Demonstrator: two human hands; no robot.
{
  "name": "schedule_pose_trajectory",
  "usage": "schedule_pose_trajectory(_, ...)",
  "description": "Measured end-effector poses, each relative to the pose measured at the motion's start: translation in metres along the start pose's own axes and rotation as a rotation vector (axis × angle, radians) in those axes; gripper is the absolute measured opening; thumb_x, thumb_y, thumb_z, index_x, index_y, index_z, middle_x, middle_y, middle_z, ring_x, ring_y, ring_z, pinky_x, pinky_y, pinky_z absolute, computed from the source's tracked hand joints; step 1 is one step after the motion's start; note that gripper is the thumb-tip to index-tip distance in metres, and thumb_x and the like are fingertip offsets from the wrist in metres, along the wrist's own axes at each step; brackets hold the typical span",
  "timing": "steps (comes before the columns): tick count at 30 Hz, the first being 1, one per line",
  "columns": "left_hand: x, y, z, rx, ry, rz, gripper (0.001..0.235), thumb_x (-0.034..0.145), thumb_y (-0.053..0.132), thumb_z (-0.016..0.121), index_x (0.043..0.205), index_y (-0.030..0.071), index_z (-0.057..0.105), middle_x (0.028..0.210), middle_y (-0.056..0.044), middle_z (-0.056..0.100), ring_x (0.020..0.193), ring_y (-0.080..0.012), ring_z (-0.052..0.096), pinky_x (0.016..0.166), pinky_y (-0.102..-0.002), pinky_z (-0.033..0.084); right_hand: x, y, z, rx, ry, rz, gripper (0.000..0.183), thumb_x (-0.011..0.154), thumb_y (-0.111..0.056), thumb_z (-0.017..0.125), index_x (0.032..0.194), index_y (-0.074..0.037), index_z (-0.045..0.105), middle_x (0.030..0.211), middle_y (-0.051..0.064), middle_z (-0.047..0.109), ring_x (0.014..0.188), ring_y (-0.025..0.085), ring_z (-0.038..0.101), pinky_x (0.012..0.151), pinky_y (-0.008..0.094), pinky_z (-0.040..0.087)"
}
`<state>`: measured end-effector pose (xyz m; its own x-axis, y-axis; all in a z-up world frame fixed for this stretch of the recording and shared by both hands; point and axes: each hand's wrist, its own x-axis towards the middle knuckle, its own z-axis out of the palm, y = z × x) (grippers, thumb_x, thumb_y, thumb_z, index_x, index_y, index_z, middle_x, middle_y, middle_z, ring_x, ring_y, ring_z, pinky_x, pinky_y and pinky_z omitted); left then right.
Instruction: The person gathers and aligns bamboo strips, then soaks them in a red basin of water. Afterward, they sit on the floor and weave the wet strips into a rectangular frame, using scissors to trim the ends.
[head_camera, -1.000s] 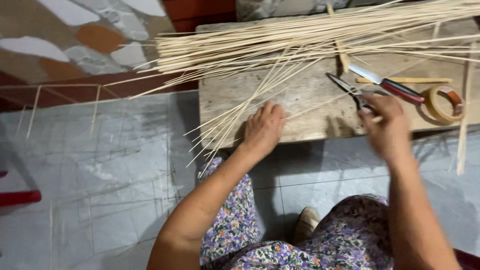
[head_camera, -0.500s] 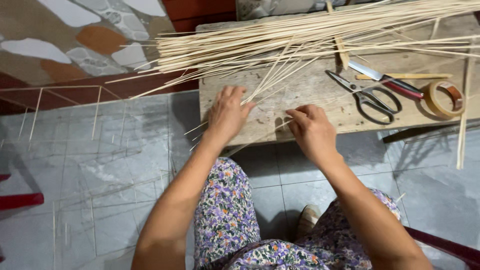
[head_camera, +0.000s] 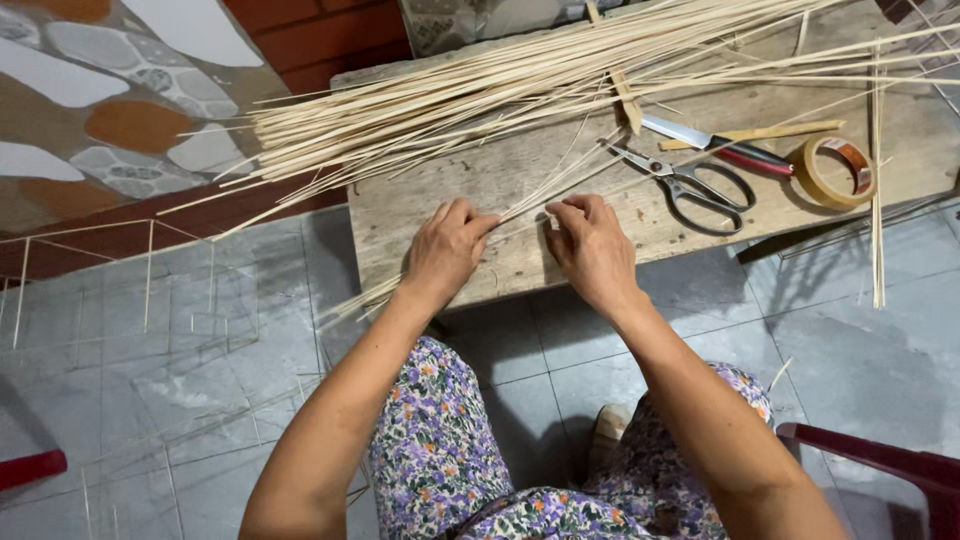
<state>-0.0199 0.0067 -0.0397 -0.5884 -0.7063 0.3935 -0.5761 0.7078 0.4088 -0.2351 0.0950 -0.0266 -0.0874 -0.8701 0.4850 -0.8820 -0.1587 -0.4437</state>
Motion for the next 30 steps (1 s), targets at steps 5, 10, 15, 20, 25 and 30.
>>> schedule_pose_trajectory(5,0.015,0.006,0.001,0.054,0.036,0.130,0.030,0.081,0.010,0.077,0.110,0.019,0.078,0.094,-0.004,0.061,0.094,-0.0265,0.061,0.080,-0.042,0.053,0.002,0.006,-0.001,0.015,0.020,0.048,0.032,0.090,-0.012,0.077,0.121,-0.012,0.070,0.118,0.008,0.064,0.106,0.031,0.063,0.084,0.042,0.054)
schedule_pose_trajectory(10,0.028,0.012,0.011,0.025,0.021,0.158,0.023,0.087,0.013,0.074,0.109,0.020,0.078,0.094,-0.003,0.062,0.094,-0.0248,0.062,0.079,-0.041,0.052,0.005,0.011,0.000,-0.014,0.038,-0.010,0.049,0.083,-0.010,0.076,0.131,-0.015,0.066,0.128,0.011,0.060,0.118,0.034,0.057,0.097,0.047,0.048)
schedule_pose_trajectory(15,0.036,0.002,0.002,-0.010,-0.007,0.164,0.029,0.089,0.027,0.077,0.115,0.015,0.075,0.098,-0.007,0.066,0.096,-0.0271,0.063,0.081,-0.041,0.053,0.005,0.018,0.016,-0.091,0.001,-0.082,0.046,0.085,-0.024,0.078,0.129,-0.015,0.067,0.140,0.011,0.059,0.133,0.038,0.047,0.105,0.053,0.038)
schedule_pose_trajectory(20,0.092,-0.043,-0.008,0.094,-0.012,-0.044,0.031,0.100,0.027,0.070,0.127,0.011,0.070,0.115,-0.012,0.069,0.107,-0.0283,0.063,0.091,-0.040,0.054,0.003,0.020,0.020,-0.082,0.007,-0.050,0.038,0.087,-0.024,0.077,0.124,-0.017,0.070,0.138,0.006,0.060,0.137,0.036,0.046,0.110,0.052,0.035)
schedule_pose_trajectory(25,0.153,-0.092,-0.004,0.183,0.034,-0.120,0.032,0.100,0.025,0.068,0.127,0.008,0.069,0.129,-0.013,0.065,0.117,-0.0345,0.058,0.098,-0.048,0.049,0.003,0.018,0.015,-0.019,0.032,-0.034,0.041,0.081,-0.013,0.073,0.121,-0.017,0.071,0.136,0.007,0.060,0.138,0.036,0.047,0.112,0.051,0.036)
schedule_pose_trajectory(30,0.192,-0.128,0.025,0.218,-0.063,-0.174,0.044,0.102,0.031,0.057,0.138,0.005,0.058,0.143,-0.018,0.053,0.125,-0.0410,0.048,0.097,-0.058,0.041,0.004,0.018,0.013,0.007,0.053,-0.014,0.038,0.078,-0.010,0.072,0.115,-0.016,0.072,0.135,0.008,0.060,0.137,0.036,0.047,0.112,0.051,0.037)
